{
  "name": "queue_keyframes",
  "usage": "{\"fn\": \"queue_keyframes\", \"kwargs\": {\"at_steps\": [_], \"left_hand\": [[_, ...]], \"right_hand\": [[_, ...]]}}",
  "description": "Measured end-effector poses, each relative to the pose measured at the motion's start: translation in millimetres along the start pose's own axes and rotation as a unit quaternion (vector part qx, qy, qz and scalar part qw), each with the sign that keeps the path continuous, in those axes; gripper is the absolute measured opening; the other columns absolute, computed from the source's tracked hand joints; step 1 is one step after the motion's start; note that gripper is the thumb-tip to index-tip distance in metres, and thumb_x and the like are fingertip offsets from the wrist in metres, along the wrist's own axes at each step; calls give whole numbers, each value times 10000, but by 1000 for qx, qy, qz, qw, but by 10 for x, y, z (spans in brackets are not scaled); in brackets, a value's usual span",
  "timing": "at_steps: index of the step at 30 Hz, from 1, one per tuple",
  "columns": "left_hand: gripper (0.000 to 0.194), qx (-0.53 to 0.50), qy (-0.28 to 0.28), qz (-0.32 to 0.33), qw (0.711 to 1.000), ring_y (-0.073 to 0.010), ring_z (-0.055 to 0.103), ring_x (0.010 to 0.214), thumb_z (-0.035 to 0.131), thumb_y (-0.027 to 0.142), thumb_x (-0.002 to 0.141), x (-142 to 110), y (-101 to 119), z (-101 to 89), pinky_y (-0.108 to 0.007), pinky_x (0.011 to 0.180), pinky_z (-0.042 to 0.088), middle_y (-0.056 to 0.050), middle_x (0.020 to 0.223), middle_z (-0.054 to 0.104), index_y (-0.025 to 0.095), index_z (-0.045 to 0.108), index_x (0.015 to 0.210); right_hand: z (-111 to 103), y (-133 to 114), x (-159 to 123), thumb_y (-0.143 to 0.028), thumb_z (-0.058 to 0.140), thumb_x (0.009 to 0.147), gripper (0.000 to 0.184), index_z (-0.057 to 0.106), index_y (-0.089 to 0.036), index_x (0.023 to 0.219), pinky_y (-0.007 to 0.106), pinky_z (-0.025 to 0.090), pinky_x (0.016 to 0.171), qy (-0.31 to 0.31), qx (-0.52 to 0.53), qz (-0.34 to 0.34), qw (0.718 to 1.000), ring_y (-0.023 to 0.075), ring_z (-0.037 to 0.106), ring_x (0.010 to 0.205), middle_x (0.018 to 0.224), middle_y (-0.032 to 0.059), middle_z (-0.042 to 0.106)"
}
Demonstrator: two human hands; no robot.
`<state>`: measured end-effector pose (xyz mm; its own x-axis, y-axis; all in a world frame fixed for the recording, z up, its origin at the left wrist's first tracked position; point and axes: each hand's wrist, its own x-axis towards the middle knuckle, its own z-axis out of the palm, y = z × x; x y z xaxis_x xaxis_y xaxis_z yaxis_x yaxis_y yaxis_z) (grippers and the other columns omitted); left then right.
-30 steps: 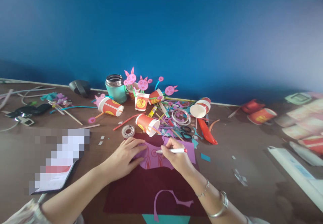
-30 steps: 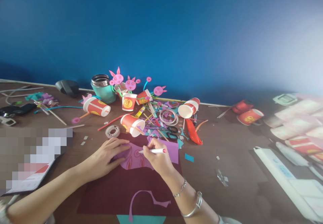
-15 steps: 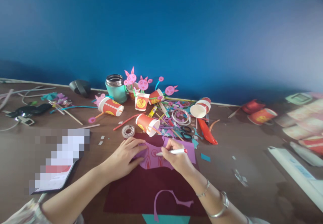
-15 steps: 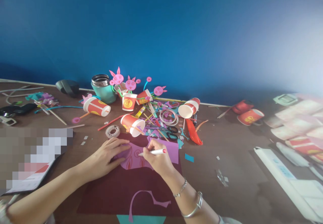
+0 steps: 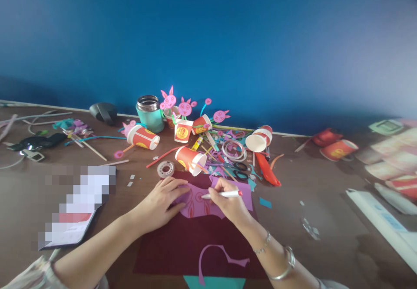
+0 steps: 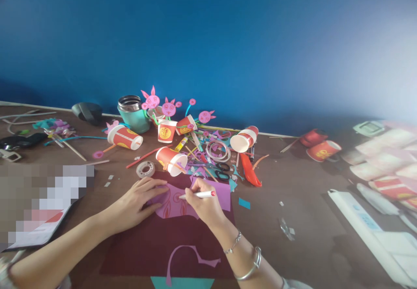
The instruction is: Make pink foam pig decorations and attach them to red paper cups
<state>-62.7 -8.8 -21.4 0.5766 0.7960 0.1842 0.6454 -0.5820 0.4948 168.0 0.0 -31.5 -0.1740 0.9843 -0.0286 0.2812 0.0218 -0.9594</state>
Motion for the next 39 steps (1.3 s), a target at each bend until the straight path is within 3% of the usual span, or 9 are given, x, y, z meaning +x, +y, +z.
{"fn": "queue_keyframes", "kwargs": {"at_steps": [39], "left_hand": [[335, 4, -13, -13, 1000, -238, 493, 1119, 519, 268, 876, 1, 8, -3, -430, 983, 412, -75, 1240, 550, 240, 560, 1207]], "right_hand": [[-8, 7, 14, -308, 606, 785, 259, 421, -219, 627, 231, 391, 464, -18, 5, 10, 1000, 123, 532, 472, 507, -35, 559]]}}
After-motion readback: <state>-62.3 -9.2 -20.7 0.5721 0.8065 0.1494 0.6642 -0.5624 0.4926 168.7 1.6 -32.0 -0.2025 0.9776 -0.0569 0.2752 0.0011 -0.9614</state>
